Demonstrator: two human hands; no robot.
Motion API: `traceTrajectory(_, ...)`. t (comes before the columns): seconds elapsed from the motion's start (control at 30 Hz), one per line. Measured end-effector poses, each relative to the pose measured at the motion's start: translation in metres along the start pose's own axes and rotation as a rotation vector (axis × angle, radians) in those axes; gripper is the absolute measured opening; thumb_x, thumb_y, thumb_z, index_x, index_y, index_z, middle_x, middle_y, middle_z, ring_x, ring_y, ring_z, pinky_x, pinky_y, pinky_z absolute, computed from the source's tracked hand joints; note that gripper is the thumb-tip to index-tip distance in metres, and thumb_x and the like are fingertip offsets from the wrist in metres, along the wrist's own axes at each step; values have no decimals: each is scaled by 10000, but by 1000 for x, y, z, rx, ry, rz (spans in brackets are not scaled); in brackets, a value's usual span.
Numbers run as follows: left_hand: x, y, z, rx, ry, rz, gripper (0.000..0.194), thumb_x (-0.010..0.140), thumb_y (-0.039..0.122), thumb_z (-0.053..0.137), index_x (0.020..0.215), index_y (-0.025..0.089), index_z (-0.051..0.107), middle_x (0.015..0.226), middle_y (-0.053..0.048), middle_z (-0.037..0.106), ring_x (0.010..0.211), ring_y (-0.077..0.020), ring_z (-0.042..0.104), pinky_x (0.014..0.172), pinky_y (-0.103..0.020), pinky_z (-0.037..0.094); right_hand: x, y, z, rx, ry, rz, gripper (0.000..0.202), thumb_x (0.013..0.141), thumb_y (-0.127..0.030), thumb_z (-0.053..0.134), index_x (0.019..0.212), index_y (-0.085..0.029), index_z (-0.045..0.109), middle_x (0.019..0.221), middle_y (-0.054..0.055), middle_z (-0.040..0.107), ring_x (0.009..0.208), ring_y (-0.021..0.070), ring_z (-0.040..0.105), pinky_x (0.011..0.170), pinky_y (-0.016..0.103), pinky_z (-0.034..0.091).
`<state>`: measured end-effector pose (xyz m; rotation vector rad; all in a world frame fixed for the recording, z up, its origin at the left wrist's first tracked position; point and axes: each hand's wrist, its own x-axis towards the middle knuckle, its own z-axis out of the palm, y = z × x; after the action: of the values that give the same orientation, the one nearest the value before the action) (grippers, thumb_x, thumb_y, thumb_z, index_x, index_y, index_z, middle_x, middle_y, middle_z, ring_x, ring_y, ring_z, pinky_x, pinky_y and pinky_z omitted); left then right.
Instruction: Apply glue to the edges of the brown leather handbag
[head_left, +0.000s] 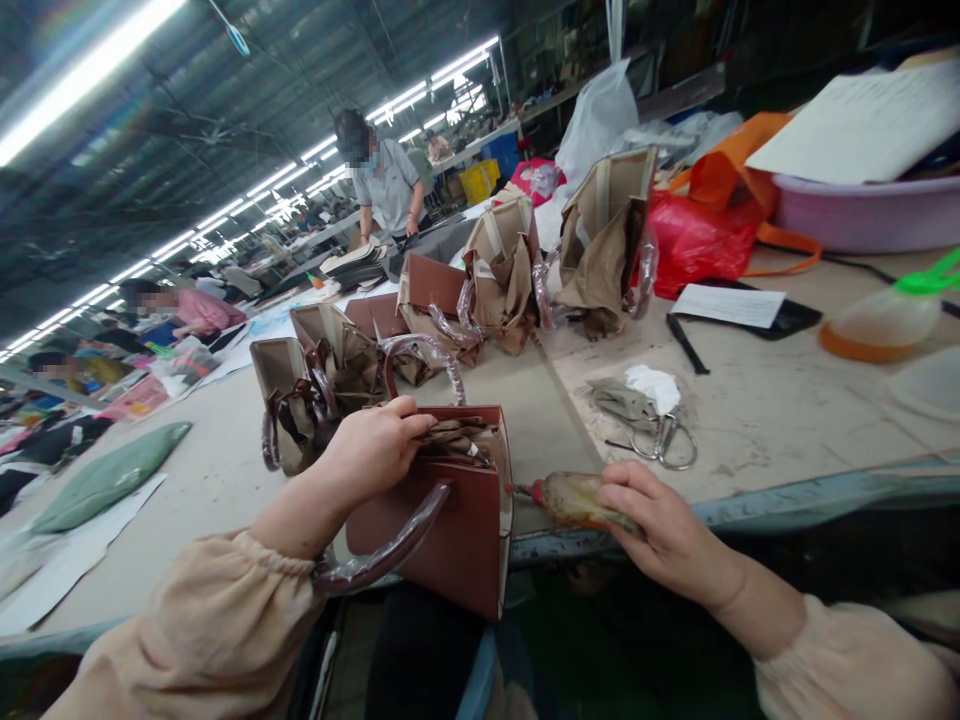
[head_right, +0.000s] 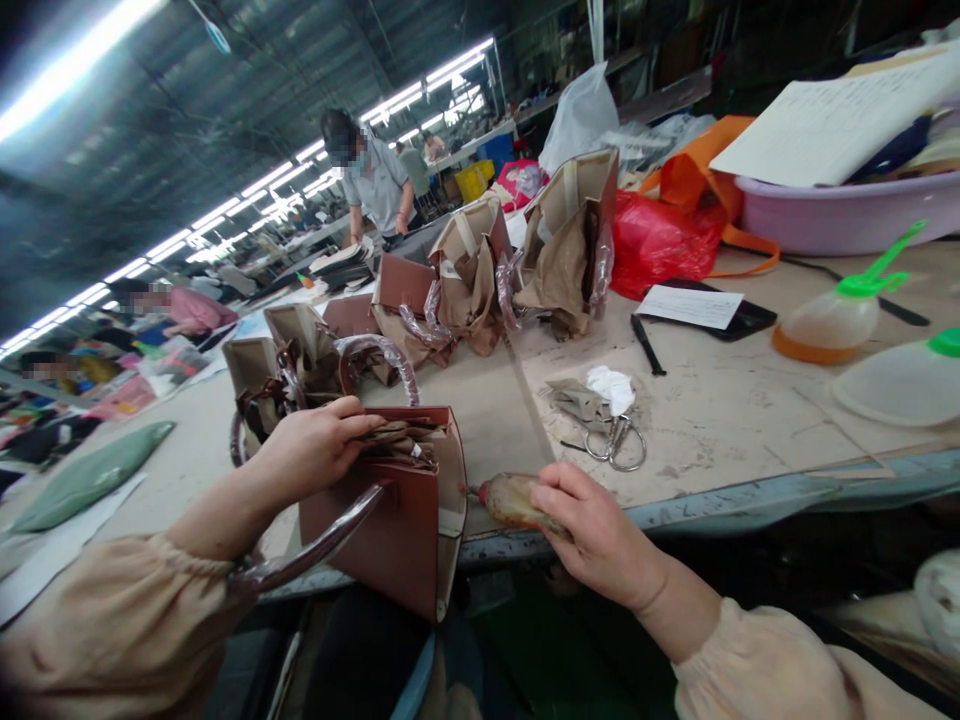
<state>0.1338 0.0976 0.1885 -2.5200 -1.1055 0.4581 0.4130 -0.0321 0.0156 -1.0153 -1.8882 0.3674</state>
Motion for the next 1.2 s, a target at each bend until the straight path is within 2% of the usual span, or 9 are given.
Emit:
traceTrajectory(0.27, 2, 2, -2, 22, 2, 18, 338, 852, 221, 404, 1084, 279, 644, 961, -31, 605, 769, -176, 643, 583, -261, 442, -3, -6, -1, 42, -178, 2, 167, 830, -64, 448, 908, -207, 487, 929, 64, 478, 821, 180, 484, 680, 301, 452)
traceTrajectory(0.33, 3, 2, -2, 15, 5, 27, 339, 859, 222, 395, 1085, 278, 643, 965, -31, 604, 775, -178, 644, 588, -262, 445, -1, -7, 0, 30, -188, -15, 168, 822, -51, 438, 879, -201, 489, 910, 61, 475, 811, 181, 471, 671, 303, 436)
traceTrajectory(0.6, 5, 1, 1, -20, 5, 16, 377, 836, 183, 419, 1130, 278, 636, 1019, -35, 616, 787, -167, 643, 670, -262, 473, 13, -4, -8, -98, 12, -150, 265, 805, -11, 439, 959, -205, 532, 891, 51, 486, 801, 178, 451, 697, 321, 405)
traceTrajectory(0.8, 8, 0, 5, -13, -15, 20, 357, 841, 203, 430, 1117, 285, 642, 994, -30, 610, 789, -191, 648, 660, -293, 480, 8, -3, -5, -80, -79, -95, 226, 779, 11, 420, 859, -184, 499, 899, 61, 476, 819, 187, 445, 690, 329, 409)
traceTrajectory(0.9, 9, 0, 7, -21, -14, 20, 343, 860, 221, 419, 1113, 286, 642, 986, -27, 610, 790, -197, 653, 651, -298, 479, 5, -5, -5, -44, -101, -79, 211, 805, -5, 416, 879, -186, 495, 906, 63, 484, 813, 182, 458, 680, 317, 427)
traceTrajectory(1.2, 9, 2, 6, -45, -10, 9, 364, 857, 198, 430, 1149, 289, 627, 1018, -31, 608, 819, -165, 646, 720, -259, 479, 4, -2, -5, -40, 38, -58, 267, 840, -42, 458, 1048, -206, 489, 987, 74, 484, 874, 182, 496, 733, 309, 485)
